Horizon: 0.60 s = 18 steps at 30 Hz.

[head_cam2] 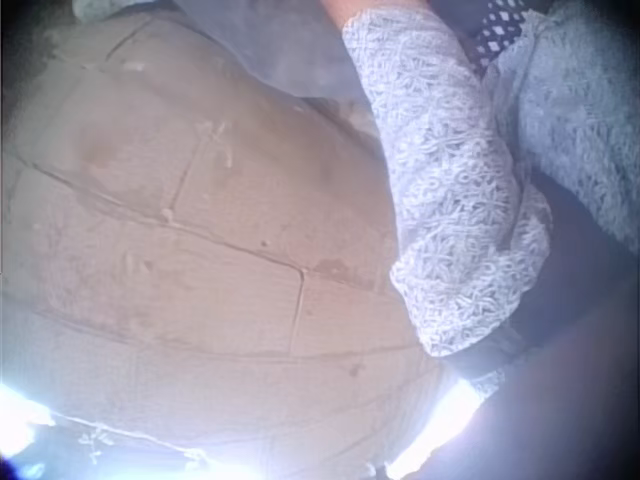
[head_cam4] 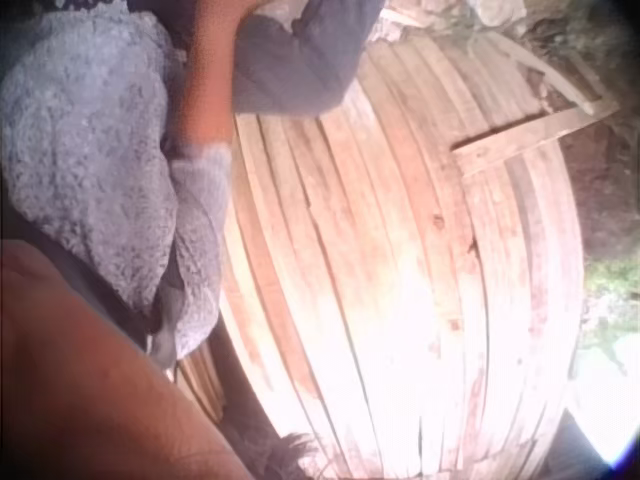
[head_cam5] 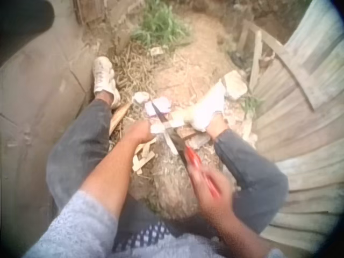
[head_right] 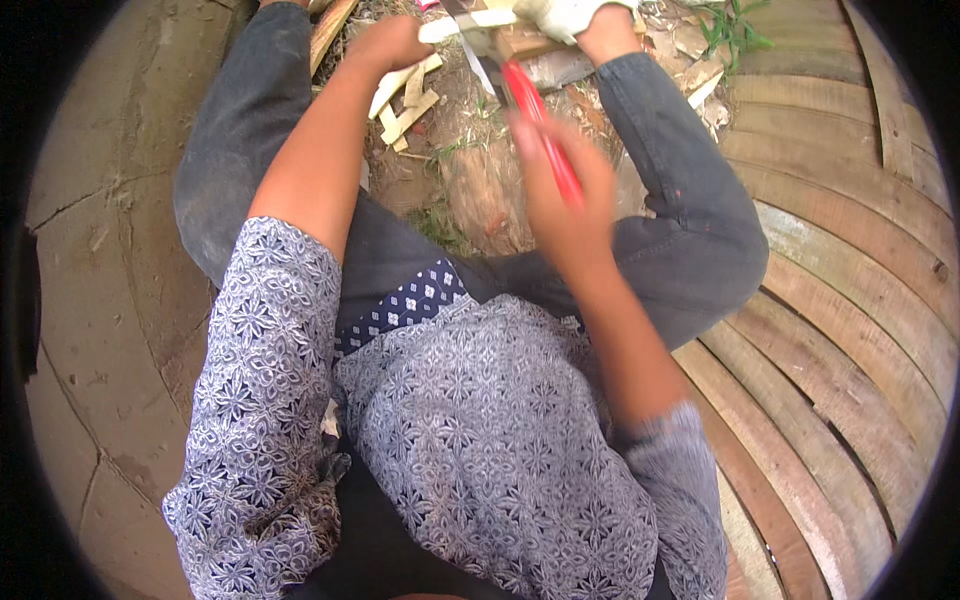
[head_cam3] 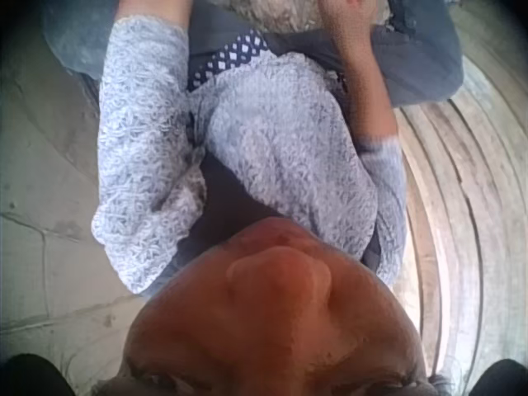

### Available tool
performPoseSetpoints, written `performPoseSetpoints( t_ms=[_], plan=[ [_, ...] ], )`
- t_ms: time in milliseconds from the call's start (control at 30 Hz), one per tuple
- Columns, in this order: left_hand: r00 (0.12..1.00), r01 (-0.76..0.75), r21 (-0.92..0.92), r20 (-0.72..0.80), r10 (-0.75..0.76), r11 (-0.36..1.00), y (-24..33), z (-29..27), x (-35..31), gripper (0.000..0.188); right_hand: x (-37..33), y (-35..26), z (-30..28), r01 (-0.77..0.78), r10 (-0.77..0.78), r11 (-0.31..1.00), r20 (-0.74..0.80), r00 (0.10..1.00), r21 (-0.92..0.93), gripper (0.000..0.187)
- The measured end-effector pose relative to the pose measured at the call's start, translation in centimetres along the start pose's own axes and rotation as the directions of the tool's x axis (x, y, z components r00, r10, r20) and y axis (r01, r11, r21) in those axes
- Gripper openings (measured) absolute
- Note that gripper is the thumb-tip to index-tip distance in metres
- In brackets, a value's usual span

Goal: The person sits on the ground and uses a red-handled hand saw to cut a small piece of wood held between their feet. They repeatedly saw through the wood, producing small cut pieces and sawdust.

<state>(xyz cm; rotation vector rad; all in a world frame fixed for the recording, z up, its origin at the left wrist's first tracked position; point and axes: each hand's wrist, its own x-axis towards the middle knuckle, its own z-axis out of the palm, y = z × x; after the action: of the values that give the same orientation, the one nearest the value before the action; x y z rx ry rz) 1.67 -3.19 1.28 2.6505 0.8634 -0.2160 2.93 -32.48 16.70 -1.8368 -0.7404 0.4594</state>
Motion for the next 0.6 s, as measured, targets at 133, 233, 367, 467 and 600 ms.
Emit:
performPoseSetpoints(
  t_ms=[133, 233, 367, 467, 600],
  plan=[
    [0.999, 0.026, 0.030, 0.037, -0.028, 0.999, -0.9, -1.6, 1.1, 0.036, 3.7, -0.1, 1.6, 0.023, -0.026, 0.994, 0.030, 0.999, 0.109, 0.014],
    [0.999, 0.018, 0.011, -0.035, -0.017, 1.000, -0.4, -1.2, 0.4, 0.037, 2.0, 1.7, 1.3, -0.004, 0.000, 0.985, 0.026, 1.000, 0.173, 0.014],
    [0.999, -0.023, -0.021, 0.030, 0.023, 1.000, 0.5, -1.8, 0.3, 0.039, -2.3, 5.2, 0.9, -0.117, 0.108, 0.966, 0.054, 0.993, 0.232, 0.015],
    [0.996, -0.044, 0.007, 0.073, 0.043, 0.999, 0.6, -1.4, -0.1, 0.038, -2.6, 4.4, 0.7, -0.111, 0.107, 0.970, 0.027, 0.994, 0.216, 0.015],
    [0.995, -0.053, -0.012, 0.085, 0.053, 0.999, 0.7, -1.6, -0.3, 0.037, -1.5, 1.8, 0.1, -0.153, 0.147, 0.965, 0.044, 0.988, 0.212, 0.015]
  ],
)
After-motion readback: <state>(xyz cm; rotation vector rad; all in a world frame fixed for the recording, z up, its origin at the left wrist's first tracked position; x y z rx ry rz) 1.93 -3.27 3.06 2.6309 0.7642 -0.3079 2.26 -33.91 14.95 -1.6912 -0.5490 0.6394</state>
